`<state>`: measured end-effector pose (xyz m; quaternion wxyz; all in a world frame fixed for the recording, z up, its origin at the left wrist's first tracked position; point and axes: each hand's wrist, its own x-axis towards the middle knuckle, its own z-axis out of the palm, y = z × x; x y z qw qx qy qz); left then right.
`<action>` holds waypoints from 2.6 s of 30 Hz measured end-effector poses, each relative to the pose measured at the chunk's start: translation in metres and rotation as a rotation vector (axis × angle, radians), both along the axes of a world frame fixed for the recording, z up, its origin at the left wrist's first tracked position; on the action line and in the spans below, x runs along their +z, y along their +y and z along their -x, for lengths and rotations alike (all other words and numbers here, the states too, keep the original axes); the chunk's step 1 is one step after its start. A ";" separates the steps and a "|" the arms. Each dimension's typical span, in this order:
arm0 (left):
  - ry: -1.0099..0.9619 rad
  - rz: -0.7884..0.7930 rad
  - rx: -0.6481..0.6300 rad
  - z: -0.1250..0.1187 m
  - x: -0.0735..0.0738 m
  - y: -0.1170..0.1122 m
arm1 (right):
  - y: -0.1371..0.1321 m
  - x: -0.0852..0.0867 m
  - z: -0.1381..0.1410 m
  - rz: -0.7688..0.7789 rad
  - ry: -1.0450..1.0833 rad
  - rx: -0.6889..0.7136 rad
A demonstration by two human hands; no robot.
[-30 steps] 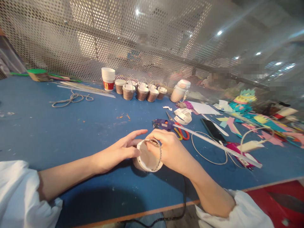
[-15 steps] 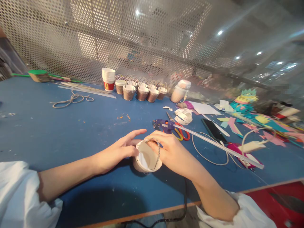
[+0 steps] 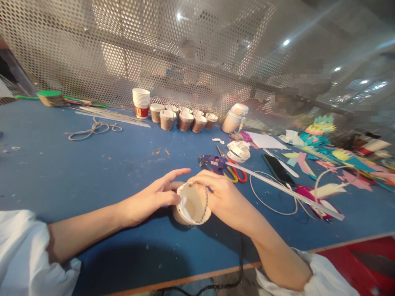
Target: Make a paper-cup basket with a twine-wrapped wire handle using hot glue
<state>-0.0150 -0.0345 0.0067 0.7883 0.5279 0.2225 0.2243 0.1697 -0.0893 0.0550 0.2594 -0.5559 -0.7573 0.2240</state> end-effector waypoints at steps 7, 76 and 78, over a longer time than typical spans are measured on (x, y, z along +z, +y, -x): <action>0.012 -0.036 -0.003 0.001 0.003 0.000 | 0.000 -0.001 -0.003 0.052 0.046 -0.027; 0.396 -0.815 0.376 0.002 -0.014 0.015 | 0.023 -0.046 0.010 -0.810 -0.208 0.025; 0.400 -0.823 0.380 0.002 -0.016 0.015 | 0.024 -0.048 0.009 -0.811 -0.218 0.049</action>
